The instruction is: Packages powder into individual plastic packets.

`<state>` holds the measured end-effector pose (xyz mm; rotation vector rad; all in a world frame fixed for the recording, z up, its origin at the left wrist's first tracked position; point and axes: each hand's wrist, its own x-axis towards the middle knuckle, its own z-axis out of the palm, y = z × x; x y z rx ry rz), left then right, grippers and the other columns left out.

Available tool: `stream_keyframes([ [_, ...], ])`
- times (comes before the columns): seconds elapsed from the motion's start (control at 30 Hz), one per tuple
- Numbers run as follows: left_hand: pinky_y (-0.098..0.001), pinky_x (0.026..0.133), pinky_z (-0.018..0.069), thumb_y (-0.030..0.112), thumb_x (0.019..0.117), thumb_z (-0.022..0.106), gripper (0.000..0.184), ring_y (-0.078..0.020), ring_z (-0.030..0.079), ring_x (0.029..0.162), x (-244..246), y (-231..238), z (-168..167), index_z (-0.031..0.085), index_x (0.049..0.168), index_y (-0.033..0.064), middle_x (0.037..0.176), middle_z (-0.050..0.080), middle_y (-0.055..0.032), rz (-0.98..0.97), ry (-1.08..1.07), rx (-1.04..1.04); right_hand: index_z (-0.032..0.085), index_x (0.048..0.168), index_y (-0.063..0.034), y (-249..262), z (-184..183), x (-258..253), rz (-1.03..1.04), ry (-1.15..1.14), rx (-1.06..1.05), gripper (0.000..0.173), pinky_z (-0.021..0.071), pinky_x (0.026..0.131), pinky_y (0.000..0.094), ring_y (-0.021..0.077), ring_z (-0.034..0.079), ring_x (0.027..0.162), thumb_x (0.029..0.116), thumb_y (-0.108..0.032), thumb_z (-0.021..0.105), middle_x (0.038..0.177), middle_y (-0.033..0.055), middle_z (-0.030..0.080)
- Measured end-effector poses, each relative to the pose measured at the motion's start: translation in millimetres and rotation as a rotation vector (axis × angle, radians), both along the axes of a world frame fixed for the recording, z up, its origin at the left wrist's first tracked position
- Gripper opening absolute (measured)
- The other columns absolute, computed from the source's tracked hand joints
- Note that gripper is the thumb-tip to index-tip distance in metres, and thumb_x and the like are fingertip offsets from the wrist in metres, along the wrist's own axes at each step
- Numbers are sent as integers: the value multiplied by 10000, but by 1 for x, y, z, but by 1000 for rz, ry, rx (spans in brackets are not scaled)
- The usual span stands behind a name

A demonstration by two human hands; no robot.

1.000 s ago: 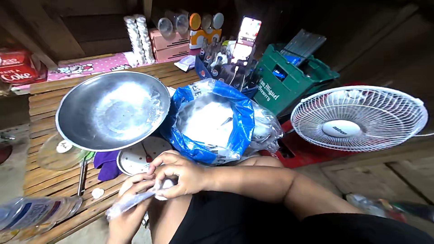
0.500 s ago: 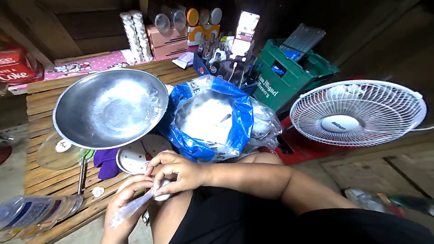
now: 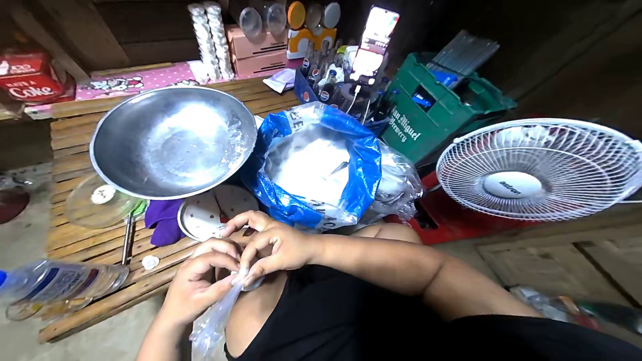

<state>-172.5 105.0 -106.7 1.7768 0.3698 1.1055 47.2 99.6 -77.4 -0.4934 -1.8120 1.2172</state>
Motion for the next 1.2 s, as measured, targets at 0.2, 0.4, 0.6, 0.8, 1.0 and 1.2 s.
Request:
stream_keyframes([
  [0.2, -220, 898, 559, 264, 901, 766, 86, -10, 625, 1056, 8, 1, 11, 695, 934, 229, 1044, 655, 126, 43, 61, 80, 771, 818, -80, -7, 11, 13, -82, -125, 14, 172, 456, 1075, 314, 147, 490, 1309, 833, -244, 816, 1332, 83, 593],
  [0.4, -291, 949, 511, 233, 853, 736, 128, -86, 620, 1061, 12, -1, 25, 703, 860, 110, 998, 688, 12, 179, 162, 260, 761, 847, -114, -9, 15, 23, -217, -227, 83, 103, 477, 1048, 303, 123, 537, 1230, 838, -208, 802, 1199, 18, 642],
  [0.6, -387, 981, 472, 224, 844, 708, 126, -135, 641, 1033, 13, -9, 32, 726, 843, 99, 988, 712, -20, 342, 289, 411, 755, 919, -79, -10, 14, 23, -251, -260, 185, 80, 500, 1046, 372, 139, 627, 1155, 867, -139, 750, 1068, 10, 725],
  [0.8, -392, 975, 471, 221, 887, 712, 135, -161, 655, 1020, 22, -23, 31, 726, 831, 99, 972, 716, -41, 585, 337, 522, 733, 925, -89, -9, 3, 13, -367, -209, 247, 69, 460, 1075, 402, 121, 658, 1090, 864, -103, 704, 1001, 2, 740],
  [1.0, -356, 964, 490, 179, 911, 719, 103, -148, 659, 1017, 34, -37, 12, 715, 889, 79, 1039, 715, -62, 780, 283, 489, 731, 948, -105, -11, -14, -1, -488, -147, 235, 63, 437, 1071, 389, 116, 644, 1065, 909, -144, 702, 984, -4, 735],
  [1.2, -431, 1012, 444, 206, 947, 705, 105, -172, 648, 1113, 15, -37, 18, 782, 966, 137, 1073, 735, -34, 719, 375, 541, 729, 958, -117, -6, -21, 9, -332, -56, 70, 68, 509, 993, 332, 103, 632, 1067, 928, -178, 720, 991, -27, 709],
])
